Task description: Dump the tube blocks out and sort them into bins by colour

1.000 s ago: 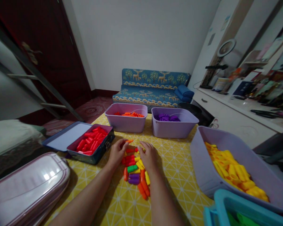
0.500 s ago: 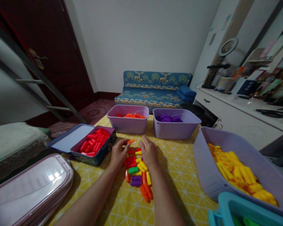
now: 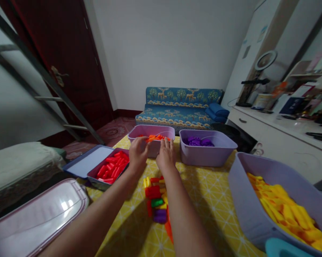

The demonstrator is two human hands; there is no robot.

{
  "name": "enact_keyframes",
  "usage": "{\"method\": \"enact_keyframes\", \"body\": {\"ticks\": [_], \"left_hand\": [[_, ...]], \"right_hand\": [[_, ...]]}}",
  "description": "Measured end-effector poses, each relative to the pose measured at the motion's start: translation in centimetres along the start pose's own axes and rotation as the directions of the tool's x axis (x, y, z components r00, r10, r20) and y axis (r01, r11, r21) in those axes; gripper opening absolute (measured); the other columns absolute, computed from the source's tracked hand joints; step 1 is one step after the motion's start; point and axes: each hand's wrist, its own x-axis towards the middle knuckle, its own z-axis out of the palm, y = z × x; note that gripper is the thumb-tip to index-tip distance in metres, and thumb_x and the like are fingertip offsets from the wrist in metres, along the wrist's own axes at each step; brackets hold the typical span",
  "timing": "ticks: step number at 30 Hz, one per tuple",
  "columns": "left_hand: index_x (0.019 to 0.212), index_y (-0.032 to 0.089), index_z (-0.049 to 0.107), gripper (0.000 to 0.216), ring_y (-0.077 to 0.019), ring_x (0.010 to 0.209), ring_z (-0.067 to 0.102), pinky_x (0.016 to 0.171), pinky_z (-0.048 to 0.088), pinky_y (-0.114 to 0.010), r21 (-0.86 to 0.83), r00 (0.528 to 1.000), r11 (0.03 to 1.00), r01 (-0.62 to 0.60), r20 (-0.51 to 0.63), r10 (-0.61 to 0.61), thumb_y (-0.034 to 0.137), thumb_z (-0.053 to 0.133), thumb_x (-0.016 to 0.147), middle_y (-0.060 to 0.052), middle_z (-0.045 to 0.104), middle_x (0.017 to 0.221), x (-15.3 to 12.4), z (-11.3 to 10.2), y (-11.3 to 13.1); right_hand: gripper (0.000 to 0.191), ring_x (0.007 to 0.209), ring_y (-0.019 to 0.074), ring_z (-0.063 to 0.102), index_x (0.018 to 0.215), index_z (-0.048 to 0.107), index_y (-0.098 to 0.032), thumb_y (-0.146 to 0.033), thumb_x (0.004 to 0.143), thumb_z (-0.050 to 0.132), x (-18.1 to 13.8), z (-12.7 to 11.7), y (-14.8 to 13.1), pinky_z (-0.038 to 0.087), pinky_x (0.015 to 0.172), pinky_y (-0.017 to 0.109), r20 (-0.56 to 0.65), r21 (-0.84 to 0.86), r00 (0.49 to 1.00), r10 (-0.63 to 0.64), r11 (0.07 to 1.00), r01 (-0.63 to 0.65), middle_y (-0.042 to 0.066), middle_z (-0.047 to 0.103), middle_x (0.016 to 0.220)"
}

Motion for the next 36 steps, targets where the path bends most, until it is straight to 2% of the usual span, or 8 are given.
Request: {"method": "enact_keyframes", "body": {"ticks": [6,12,15,19,22,27,32,36], "left_hand": [[0.098,0.018,0.072,0.023,-0.0287,0.108,0.059,0.093,0.043,-0.042,0.409,0.884,0.912,-0.024,0.434,-0.171,0.022,0.052,0.086,-0.014,0.069,0.108,5.5,2.0,0.9],[0.119,0.028,0.064,0.035,-0.0244,0.119,0.052,0.1,0.04,-0.038,0.241,0.882,0.964,-0.114,0.471,-0.014,0.022,0.052,0.086,-0.007,0.059,0.128,-0.7,-0.4,2.2],[0.123,0.023,0.061,0.045,-0.0254,0.103,0.062,0.091,0.048,-0.036,0.172,0.685,0.985,-0.023,0.72,-0.11,0.039,0.061,0.082,-0.01,0.066,0.113,-4.0,-2.8,1.1],[0.149,0.03,0.027,0.122,-0.0383,0.135,0.038,0.105,0.039,-0.048,0.062,0.287,0.994,-0.094,0.957,-0.032,0.056,0.084,0.045,-0.015,0.036,0.15,-6.8,-5.7,0.3],[0.151,0.035,0.016,0.134,-0.0455,0.144,0.007,0.11,0.022,-0.062,0.083,0.159,0.988,-0.132,0.985,-0.061,0.062,0.083,0.038,-0.013,0.007,0.161,-9.0,-6.4,1.3],[0.151,0.03,0.02,0.127,-0.0483,0.143,-0.003,0.109,0.01,-0.068,0.104,0.397,0.987,-0.122,0.916,-0.048,0.075,0.074,0.045,-0.017,0.002,0.16,-12.1,-4.3,1.6],[0.143,0.023,0.042,0.118,-0.0417,0.137,0.029,0.111,0.025,-0.056,-0.098,0.537,0.984,-0.149,0.828,0.164,0.072,0.078,0.042,-0.019,0.035,0.15,-10.5,-0.7,-0.7],[0.133,0.02,0.054,0.097,-0.032,0.115,0.051,0.1,0.041,-0.044,-0.077,0.68,0.994,-0.077,0.725,0.109,0.061,0.081,0.049,-0.014,0.058,0.125,-9.5,1.2,-1.3]], "right_hand": [[0.07,0.145,0.0299,0.015,0.143,0.038,-0.005,-0.008,0.075,0.057,0.0,-0.7,0.0,0.019,0.119,0.042,0.057,0.037,0.998,0.001,0.999,-0.003,0.014,0.034,0.152],[0.045,0.131,0.0238,0.045,0.125,0.059,-0.013,-0.017,0.082,0.052,-2.8,-1.9,2.1,0.035,0.11,0.038,-0.061,0.179,0.997,0.052,0.983,-0.04,0.012,0.051,0.139],[0.049,0.109,0.0254,0.061,0.125,0.059,-0.018,-0.036,0.079,0.061,-6.3,-3.5,3.7,0.046,0.095,0.04,0.2,0.132,0.961,0.19,0.967,-0.219,0.011,0.064,0.12],[0.084,0.112,0.0267,0.057,0.135,0.051,-0.026,-0.041,0.058,0.079,-10.6,-5.1,5.5,0.042,0.097,0.04,0.577,0.06,0.809,0.112,0.982,-0.179,0.008,0.062,0.124],[0.108,0.131,0.0277,0.04,0.145,0.038,-0.03,-0.04,0.048,0.084,-13.0,-5.0,6.2,0.033,0.107,0.038,0.622,0.086,0.782,0.017,0.992,-0.089,0.007,0.043,0.146],[0.105,0.136,0.0316,0.03,0.146,0.035,-0.034,-0.043,0.053,0.082,-14.6,-3.4,5.7,0.03,0.108,0.046,0.53,0.064,0.848,0.018,0.996,-0.061,0.005,0.032,0.154],[0.086,0.13,0.0295,0.04,0.141,0.045,-0.025,-0.032,0.062,0.078,-12.4,-1.4,5.5,0.034,0.106,0.042,0.381,0.108,0.923,0.058,0.988,-0.107,0.009,0.041,0.148],[0.072,0.125,0.0227,0.047,0.137,0.048,-0.025,-0.032,0.07,0.072,-10.8,0.1,6.5,0.037,0.104,0.036,0.265,0.285,0.964,0.018,0.954,-0.096,0.007,0.049,0.14]]}}
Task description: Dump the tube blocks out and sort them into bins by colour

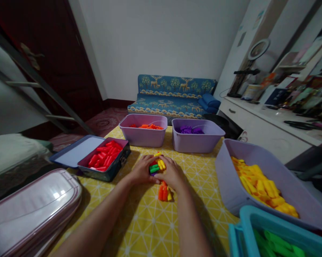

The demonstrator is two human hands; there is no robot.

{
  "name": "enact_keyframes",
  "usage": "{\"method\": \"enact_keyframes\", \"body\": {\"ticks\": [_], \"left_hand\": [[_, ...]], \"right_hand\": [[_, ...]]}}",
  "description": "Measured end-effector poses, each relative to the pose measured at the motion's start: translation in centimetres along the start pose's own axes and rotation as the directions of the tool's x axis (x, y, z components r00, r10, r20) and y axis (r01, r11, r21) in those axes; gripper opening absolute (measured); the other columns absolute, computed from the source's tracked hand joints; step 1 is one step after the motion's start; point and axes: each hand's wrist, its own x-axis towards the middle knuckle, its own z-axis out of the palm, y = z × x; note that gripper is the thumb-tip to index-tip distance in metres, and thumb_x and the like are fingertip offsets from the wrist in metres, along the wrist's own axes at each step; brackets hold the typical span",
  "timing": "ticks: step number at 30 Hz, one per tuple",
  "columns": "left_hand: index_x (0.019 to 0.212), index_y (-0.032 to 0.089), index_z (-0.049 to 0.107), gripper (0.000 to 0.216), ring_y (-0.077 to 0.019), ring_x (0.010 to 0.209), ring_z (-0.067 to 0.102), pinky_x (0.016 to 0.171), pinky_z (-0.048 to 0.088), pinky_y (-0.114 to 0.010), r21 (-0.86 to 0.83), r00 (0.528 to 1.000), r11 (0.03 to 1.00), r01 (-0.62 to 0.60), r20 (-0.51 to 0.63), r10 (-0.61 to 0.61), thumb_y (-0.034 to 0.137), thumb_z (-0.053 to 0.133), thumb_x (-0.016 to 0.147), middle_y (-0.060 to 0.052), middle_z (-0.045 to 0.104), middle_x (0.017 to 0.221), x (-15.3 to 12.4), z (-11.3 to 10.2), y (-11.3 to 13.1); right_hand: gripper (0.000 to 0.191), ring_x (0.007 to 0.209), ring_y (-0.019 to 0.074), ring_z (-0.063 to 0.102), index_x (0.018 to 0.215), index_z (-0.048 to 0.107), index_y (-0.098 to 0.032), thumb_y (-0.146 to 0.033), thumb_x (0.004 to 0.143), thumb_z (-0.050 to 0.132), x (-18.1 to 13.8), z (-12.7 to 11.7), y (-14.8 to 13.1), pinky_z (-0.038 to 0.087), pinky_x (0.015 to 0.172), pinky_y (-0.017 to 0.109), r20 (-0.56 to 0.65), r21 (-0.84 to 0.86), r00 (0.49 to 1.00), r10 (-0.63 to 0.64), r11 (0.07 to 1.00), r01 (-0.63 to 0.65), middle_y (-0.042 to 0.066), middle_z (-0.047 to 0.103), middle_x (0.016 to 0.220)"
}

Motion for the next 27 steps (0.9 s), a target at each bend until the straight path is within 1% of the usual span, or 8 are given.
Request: {"method": "enact_keyframes", "body": {"ticks": [3,5,10,12,16,20,23,27], "left_hand": [[0.111,0.017,0.067,0.051,-0.0279,0.101,0.058,0.089,0.046,-0.039,0.01,0.979,0.989,0.148,-0.145,-0.145,0.04,0.075,0.067,-0.011,0.066,0.104,0.4,0.8,0.1],[0.104,0.016,0.069,0.039,-0.027,0.097,0.059,0.087,0.046,-0.038,-0.004,0.974,0.988,0.154,-0.169,-0.153,0.028,0.073,0.068,-0.01,0.067,0.099,0.4,1.3,0.1],[0.113,0.019,0.066,0.046,-0.0222,0.097,0.062,0.089,0.048,-0.034,-0.221,0.973,0.973,0.072,-0.197,-0.117,0.018,0.071,0.066,-0.005,0.07,0.106,0.3,1.5,-0.5],[0.11,0.02,0.067,0.045,-0.0215,0.095,0.063,0.088,0.049,-0.034,-0.261,0.974,0.963,0.073,-0.19,-0.125,0.016,0.071,0.065,-0.003,0.071,0.104,0.3,1.5,-0.8],[0.108,0.02,0.068,0.045,-0.0206,0.092,0.064,0.086,0.05,-0.035,-0.287,0.97,0.955,0.076,-0.2,-0.137,0.016,0.072,0.064,-0.003,0.071,0.1,0.3,1.4,-1.0],[0.113,0.022,0.066,0.052,-0.0209,0.093,0.064,0.088,0.049,-0.035,-0.288,0.983,0.957,0.013,-0.17,-0.065,0.026,0.079,0.062,-0.004,0.069,0.104,0.1,0.8,-0.5],[0.113,0.022,0.068,0.051,-0.0234,0.097,0.063,0.09,0.048,-0.038,-0.26,0.993,0.966,0.011,-0.112,-0.041,0.035,0.078,0.065,-0.005,0.069,0.105,0.0,0.2,0.1],[0.106,0.02,0.071,0.03,-0.0238,0.101,0.064,0.095,0.047,-0.038,-0.339,0.99,0.938,0.076,-0.087,-0.112,0.026,0.066,0.077,-0.006,0.071,0.105,0.1,0.1,0.2]], "right_hand": [[0.055,0.118,0.0216,0.053,0.13,0.055,-0.024,-0.034,0.078,0.066,0.2,0.4,0.3,0.039,0.102,0.036,-0.068,0.031,0.998,-0.02,0.999,0.022,0.006,0.058,0.129],[0.047,0.114,0.0218,0.055,0.125,0.059,-0.024,-0.032,0.08,0.064,0.1,0.7,0.1,0.04,0.1,0.035,-0.096,0.018,0.995,-0.021,1.0,0.022,0.006,0.062,0.124],[0.053,0.102,0.0178,0.061,0.123,0.061,-0.03,-0.008,0.075,0.052,0.0,0.8,-0.4,0.045,0.089,0.028,-0.135,0.012,0.983,0.127,0.992,-0.127,0.001,0.066,0.117],[0.059,0.105,0.0178,0.06,0.119,0.064,-0.03,-0.001,0.069,0.05,0.1,0.8,-0.5,0.043,0.093,0.028,-0.165,-0.04,0.981,0.106,0.993,-0.114,0.0,0.066,0.116],[0.059,0.103,0.0201,0.057,0.117,0.066,-0.028,0.001,0.068,0.049,0.2,0.7,-1.0,0.039,0.096,0.031,-0.233,-0.167,0.972,0.023,0.984,-0.064,0.003,0.069,0.106],[0.045,0.1,0.0215,0.059,0.116,0.064,-0.027,-0.007,0.08,0.046,0.1,0.6,-1.4,0.04,0.091,0.034,-0.244,-0.228,0.969,0.021,0.971,-0.078,0.006,0.069,0.103],[0.035,0.104,0.0214,0.059,0.109,0.062,-0.023,-0.011,0.082,0.043,0.1,0.7,-1.2,0.041,0.093,0.034,-0.252,-0.16,0.966,0.057,0.982,-0.1,0.006,0.068,0.106],[0.049,0.108,0.0173,0.06,0.12,0.055,-0.024,-0.004,0.078,0.037,0.4,1.5,-0.1,0.043,0.097,0.032,-0.252,0.017,0.962,0.104,0.994,-0.104,0.006,0.066,0.116]]}}
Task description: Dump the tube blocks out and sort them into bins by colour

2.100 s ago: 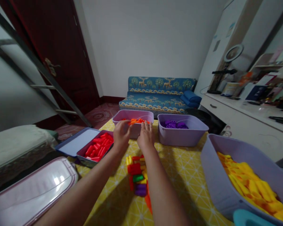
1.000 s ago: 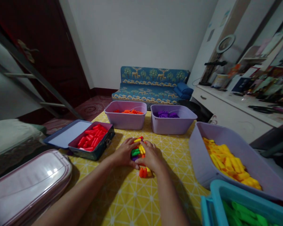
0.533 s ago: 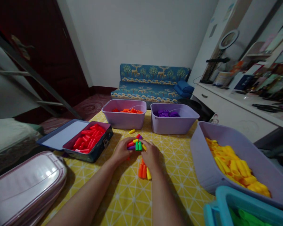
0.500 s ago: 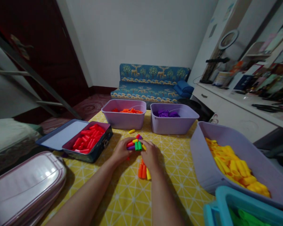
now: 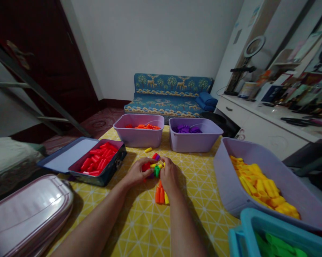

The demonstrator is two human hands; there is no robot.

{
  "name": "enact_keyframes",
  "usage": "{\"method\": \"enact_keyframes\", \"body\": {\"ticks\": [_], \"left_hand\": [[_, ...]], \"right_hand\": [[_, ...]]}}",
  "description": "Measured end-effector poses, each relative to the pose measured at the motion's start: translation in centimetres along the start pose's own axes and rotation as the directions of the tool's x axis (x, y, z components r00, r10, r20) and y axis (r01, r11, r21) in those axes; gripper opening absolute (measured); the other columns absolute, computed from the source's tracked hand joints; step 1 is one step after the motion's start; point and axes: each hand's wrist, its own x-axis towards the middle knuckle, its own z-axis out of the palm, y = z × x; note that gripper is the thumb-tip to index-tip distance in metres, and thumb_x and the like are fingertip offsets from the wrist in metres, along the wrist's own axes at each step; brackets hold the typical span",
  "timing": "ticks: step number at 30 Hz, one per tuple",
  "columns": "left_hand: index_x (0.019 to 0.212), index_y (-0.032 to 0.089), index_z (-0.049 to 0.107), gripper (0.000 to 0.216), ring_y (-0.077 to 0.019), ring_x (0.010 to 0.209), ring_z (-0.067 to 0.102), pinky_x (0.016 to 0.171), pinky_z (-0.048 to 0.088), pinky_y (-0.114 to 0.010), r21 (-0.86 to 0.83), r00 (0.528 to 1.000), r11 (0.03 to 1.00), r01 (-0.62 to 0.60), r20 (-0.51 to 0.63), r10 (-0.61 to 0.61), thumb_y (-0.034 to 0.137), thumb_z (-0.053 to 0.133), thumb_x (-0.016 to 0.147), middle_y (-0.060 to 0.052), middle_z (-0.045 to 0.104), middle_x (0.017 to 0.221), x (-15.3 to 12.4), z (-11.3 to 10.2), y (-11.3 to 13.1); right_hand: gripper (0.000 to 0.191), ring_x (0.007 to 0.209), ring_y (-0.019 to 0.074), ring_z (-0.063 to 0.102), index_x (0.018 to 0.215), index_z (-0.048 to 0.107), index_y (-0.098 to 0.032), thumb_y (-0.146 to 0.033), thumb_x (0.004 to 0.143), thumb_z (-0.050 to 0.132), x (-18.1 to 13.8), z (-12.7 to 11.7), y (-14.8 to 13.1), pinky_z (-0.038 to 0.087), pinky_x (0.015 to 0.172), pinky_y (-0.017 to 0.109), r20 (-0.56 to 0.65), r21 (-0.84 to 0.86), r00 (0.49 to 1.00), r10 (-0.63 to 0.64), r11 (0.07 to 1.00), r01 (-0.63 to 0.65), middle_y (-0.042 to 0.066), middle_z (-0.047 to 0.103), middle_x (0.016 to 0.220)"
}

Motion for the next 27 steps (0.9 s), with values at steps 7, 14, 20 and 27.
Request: {"method": "enact_keyframes", "body": {"ticks": [7,14,20,27], "left_hand": [[0.1,0.016,0.071,0.025,-0.0215,0.086,0.068,0.08,0.052,-0.034,-0.133,0.982,0.985,0.114,-0.133,-0.132,0.021,0.065,0.076,-0.007,0.073,0.093,0.4,0.9,-0.6],[0.091,0.02,0.072,0.016,-0.022,0.087,0.067,0.083,0.05,-0.036,0.101,0.982,0.994,0.049,-0.189,-0.029,0.022,0.067,0.076,-0.006,0.074,0.091,0.4,0.5,-0.4],[0.084,0.021,0.072,0.009,-0.0207,0.083,0.067,0.079,0.05,-0.034,0.144,0.98,0.989,0.021,-0.201,0.008,0.021,0.068,0.076,-0.004,0.074,0.086,0.3,0.5,-0.6],[0.085,0.02,0.071,0.01,-0.02,0.081,0.067,0.077,0.052,-0.033,0.07,0.978,0.997,0.023,-0.209,-0.008,0.019,0.068,0.076,-0.005,0.073,0.086,0.2,0.6,-0.8]], "right_hand": [[0.049,0.11,0.0227,0.061,0.138,0.046,-0.025,-0.023,0.089,0.04,0.3,-0.3,0.6,0.048,0.09,0.036,-0.204,0.084,0.976,0.081,0.994,-0.065,0.011,0.065,0.121],[0.034,0.063,0.0177,0.064,0.087,0.068,-0.021,-0.051,0.085,0.053,0.3,-2.8,-0.1,0.044,0.059,0.025,-0.286,0.106,0.94,0.189,0.981,-0.165,0.005,0.071,0.068],[0.029,0.051,0.0117,0.056,0.07,0.056,-0.018,-0.044,0.082,0.056,1.8,-7.3,0.1,0.041,0.053,0.023,-0.533,0.604,0.741,0.407,0.797,-0.004,0.0,0.063,0.059],[0.029,0.111,0.0174,0.062,0.1,0.055,-0.021,-0.041,0.09,0.037,2.0,-11.4,-1.0,0.05,0.078,0.03,-0.575,0.813,0.475,0.666,0.398,0.425,0.01,0.062,0.126]]}}
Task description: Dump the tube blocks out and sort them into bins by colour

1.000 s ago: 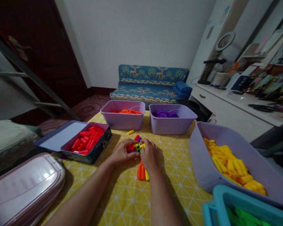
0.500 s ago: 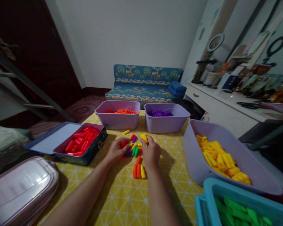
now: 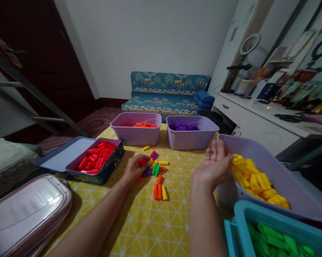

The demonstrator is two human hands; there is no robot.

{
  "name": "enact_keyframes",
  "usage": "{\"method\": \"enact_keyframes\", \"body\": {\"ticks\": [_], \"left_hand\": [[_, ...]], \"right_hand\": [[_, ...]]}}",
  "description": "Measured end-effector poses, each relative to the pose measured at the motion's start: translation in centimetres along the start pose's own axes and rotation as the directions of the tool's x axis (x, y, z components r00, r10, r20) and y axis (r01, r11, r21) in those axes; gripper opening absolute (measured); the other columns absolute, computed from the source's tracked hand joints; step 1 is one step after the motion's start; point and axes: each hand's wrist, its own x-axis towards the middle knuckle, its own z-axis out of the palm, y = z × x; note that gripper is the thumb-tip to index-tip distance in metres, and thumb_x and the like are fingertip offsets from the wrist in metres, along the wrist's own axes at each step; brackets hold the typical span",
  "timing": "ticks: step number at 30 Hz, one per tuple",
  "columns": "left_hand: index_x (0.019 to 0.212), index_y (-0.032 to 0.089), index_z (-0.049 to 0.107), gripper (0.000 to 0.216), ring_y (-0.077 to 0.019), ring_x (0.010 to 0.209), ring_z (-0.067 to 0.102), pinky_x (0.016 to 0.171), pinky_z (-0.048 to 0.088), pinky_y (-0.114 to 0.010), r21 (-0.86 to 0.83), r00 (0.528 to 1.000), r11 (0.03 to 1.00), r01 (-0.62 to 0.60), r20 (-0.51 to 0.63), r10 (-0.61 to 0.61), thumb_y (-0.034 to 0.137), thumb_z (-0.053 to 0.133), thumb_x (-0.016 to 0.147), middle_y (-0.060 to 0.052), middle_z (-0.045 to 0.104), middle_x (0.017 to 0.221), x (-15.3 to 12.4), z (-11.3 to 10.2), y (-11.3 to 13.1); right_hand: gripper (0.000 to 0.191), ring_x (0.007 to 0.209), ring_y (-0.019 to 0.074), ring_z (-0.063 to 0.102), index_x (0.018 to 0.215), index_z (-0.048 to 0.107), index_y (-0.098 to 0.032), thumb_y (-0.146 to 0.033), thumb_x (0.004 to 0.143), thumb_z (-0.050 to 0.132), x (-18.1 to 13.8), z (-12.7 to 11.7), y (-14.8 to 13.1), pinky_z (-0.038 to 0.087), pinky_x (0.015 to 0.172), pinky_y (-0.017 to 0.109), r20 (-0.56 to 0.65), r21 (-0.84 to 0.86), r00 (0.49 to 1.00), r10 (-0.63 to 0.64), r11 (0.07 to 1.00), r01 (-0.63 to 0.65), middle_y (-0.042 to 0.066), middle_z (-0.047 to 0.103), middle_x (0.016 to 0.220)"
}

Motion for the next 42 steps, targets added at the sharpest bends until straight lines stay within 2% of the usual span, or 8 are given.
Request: {"method": "enact_keyframes", "body": {"ticks": [6,11,14,18,24,27,37,42], "left_hand": [[0.089,0.018,0.071,0.014,-0.0184,0.078,0.063,0.072,0.048,-0.03,0.09,0.997,0.994,-0.069,0.037,0.065,0.023,0.071,0.076,-0.005,0.069,0.083,0.0,-0.3,0.0],[0.091,0.017,0.072,0.014,-0.0165,0.074,0.063,0.069,0.044,-0.026,0.063,0.997,0.997,-0.05,0.057,0.047,0.024,0.067,0.08,-0.005,0.07,0.08,0.0,-0.5,0.1],[0.087,0.016,0.073,0.015,-0.0171,0.075,0.064,0.07,0.044,-0.026,0.039,0.998,0.999,-0.026,0.058,0.023,0.026,0.061,0.085,-0.006,0.073,0.082,0.1,-0.5,0.1],[0.075,0.016,0.072,0.026,-0.0175,0.071,0.062,0.068,0.042,-0.028,0.106,0.997,0.993,-0.053,0.059,0.047,0.03,0.056,0.089,-0.005,0.071,0.074,0.1,-0.4,0.2],[0.082,0.017,0.073,0.019,-0.0187,0.08,0.063,0.077,0.043,-0.03,0.043,0.989,0.99,-0.131,0.067,0.128,0.031,0.06,0.087,-0.005,0.071,0.08,0.1,-0.5,0.6],[0.085,0.017,0.073,0.018,-0.0185,0.08,0.063,0.076,0.044,-0.029,0.024,0.99,0.994,-0.111,0.091,0.108,0.03,0.06,0.087,-0.005,0.071,0.083,0.0,-0.5,0.4],[0.09,0.019,0.073,0.025,-0.0185,0.081,0.065,0.076,0.045,-0.029,0.003,0.986,0.994,-0.107,0.13,0.106,0.039,0.059,0.087,-0.004,0.072,0.086,0.0,-0.5,0.3],[0.088,0.019,0.073,0.024,-0.0188,0.081,0.066,0.076,0.047,-0.03,-0.02,0.984,0.995,-0.1,0.146,0.102,0.037,0.058,0.087,-0.005,0.073,0.087,0.0,-0.2,-0.2]], "right_hand": [[0.042,0.089,0.0188,0.067,0.109,0.059,-0.018,-0.048,0.08,0.052,-2.3,-0.4,3.7,0.046,0.064,0.026,0.294,-0.362,0.924,0.243,0.923,-0.128,0.011,0.07,0.104],[0.032,0.076,0.0197,0.063,0.087,0.07,-0.017,-0.037,0.062,0.074,-5.3,-1.5,6.8,0.045,0.065,0.028,0.661,-0.744,0.482,0.575,0.585,0.323,0.008,0.071,0.087],[0.019,0.071,0.0178,0.061,0.075,0.07,-0.021,-0.024,0.057,0.075,-6.3,-1.8,6.7,0.042,0.063,0.027,0.67,-0.696,0.379,0.639,0.362,0.62,0.003,0.068,0.08],[0.013,0.065,0.0156,0.058,0.071,0.063,-0.021,-0.021,0.06,0.07,-6.3,-1.9,7.4,0.042,0.058,0.025,0.679,-0.726,0.459,0.572,0.43,0.537,-0.001,0.064,0.069],[0.035,0.059,0.0156,0.062,0.087,0.059,-0.017,-0.037,0.06,0.072,-7.3,-1.0,8.5,0.052,0.054,0.029,0.534,-0.631,0.621,0.574,0.76,-0.159,0.002,0.066,0.075],[0.046,0.064,0.0143,0.064,0.102,0.06,-0.017,-0.033,0.061,0.075,-7.9,0.2,6.9,0.055,0.063,0.03,0.521,-0.469,0.669,0.53,0.833,-0.294,0.003,0.07,0.083],[0.032,0.069,0.0128,0.065,0.086,0.061,-0.017,-0.032,0.064,0.078,-8.1,1.9,3.5,0.054,0.068,0.028,0.415,-0.21,0.762,0.498,0.867,-0.453,0.001,0.07,0.078],[0.017,0.086,0.0148,0.067,0.094,0.055,-0.023,-0.036,0.084,0.059,-7.8,3.3,-2.7,0.052,0.085,0.037,0.194,0.083,0.977,-0.093,0.994,0.078,0.001,0.067,0.096]]}}
